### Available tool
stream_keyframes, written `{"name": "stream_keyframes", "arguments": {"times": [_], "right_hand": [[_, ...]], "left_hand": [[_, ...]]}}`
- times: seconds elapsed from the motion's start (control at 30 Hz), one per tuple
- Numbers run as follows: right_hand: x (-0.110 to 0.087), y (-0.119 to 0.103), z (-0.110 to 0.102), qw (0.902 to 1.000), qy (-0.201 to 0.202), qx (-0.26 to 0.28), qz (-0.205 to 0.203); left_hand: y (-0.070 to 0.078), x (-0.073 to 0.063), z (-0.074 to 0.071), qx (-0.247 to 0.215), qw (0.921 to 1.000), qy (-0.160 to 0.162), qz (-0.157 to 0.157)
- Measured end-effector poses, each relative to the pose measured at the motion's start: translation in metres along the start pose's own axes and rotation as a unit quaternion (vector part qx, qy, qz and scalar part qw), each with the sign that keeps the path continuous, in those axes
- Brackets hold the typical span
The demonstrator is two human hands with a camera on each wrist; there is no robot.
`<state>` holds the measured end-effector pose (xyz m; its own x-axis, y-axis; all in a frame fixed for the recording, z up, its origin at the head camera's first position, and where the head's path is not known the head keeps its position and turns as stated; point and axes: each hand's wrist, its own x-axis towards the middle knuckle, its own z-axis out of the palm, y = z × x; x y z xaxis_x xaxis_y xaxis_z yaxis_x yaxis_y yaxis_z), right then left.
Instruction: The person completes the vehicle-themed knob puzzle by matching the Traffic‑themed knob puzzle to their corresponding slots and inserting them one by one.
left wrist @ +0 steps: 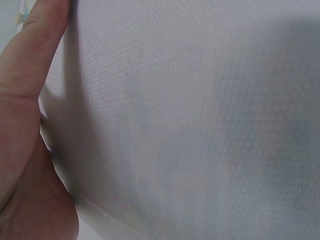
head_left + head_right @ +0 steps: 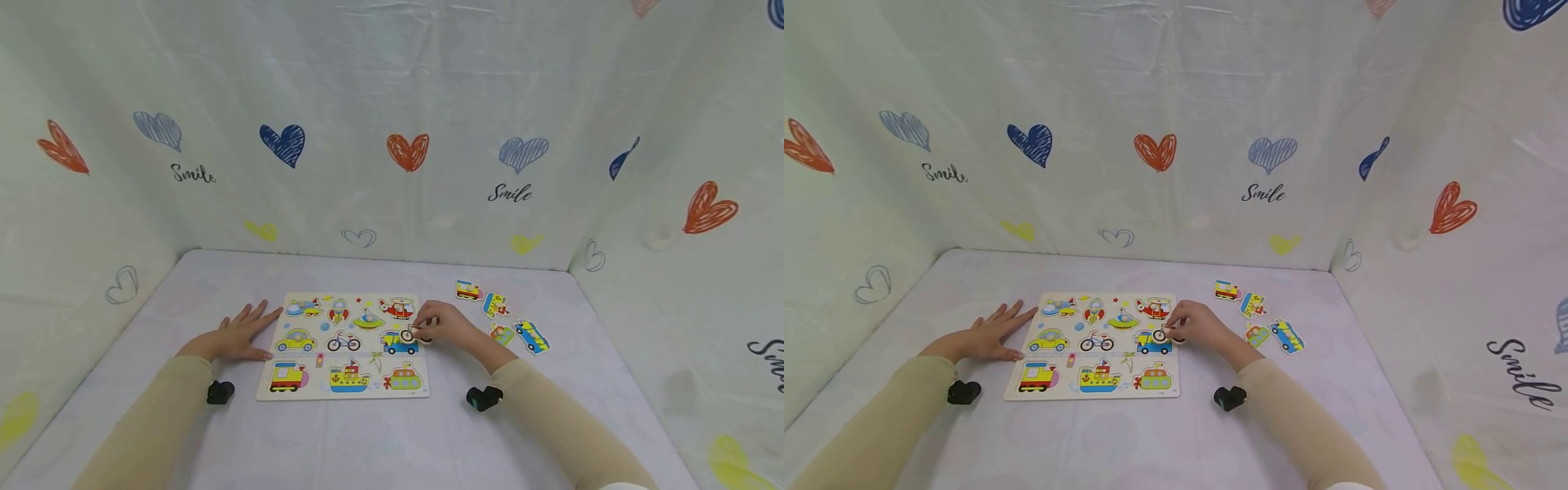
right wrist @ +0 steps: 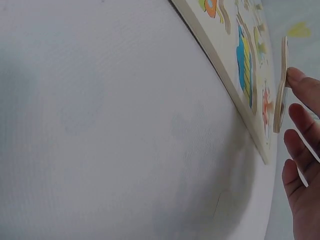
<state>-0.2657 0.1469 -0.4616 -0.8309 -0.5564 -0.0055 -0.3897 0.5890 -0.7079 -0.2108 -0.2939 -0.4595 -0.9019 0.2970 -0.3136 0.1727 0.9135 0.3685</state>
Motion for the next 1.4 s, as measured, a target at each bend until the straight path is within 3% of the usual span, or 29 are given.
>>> {"name": "stream_keyframes", "arguments": {"times": [1.0, 1.4], "right_hand": [[0.038, -0.042, 0.047, 0.9961, -0.041, -0.023, -0.074], [0.049, -0.052, 0.064, 0.9959, -0.040, -0.002, -0.081]], "left_hand": [[0.003, -0.008, -0.003, 0.001, 1.0000, 0.001, 0.000], [-0.004, 0.001, 0.004, 0.003, 1.0000, 0.003, -0.007]]}}
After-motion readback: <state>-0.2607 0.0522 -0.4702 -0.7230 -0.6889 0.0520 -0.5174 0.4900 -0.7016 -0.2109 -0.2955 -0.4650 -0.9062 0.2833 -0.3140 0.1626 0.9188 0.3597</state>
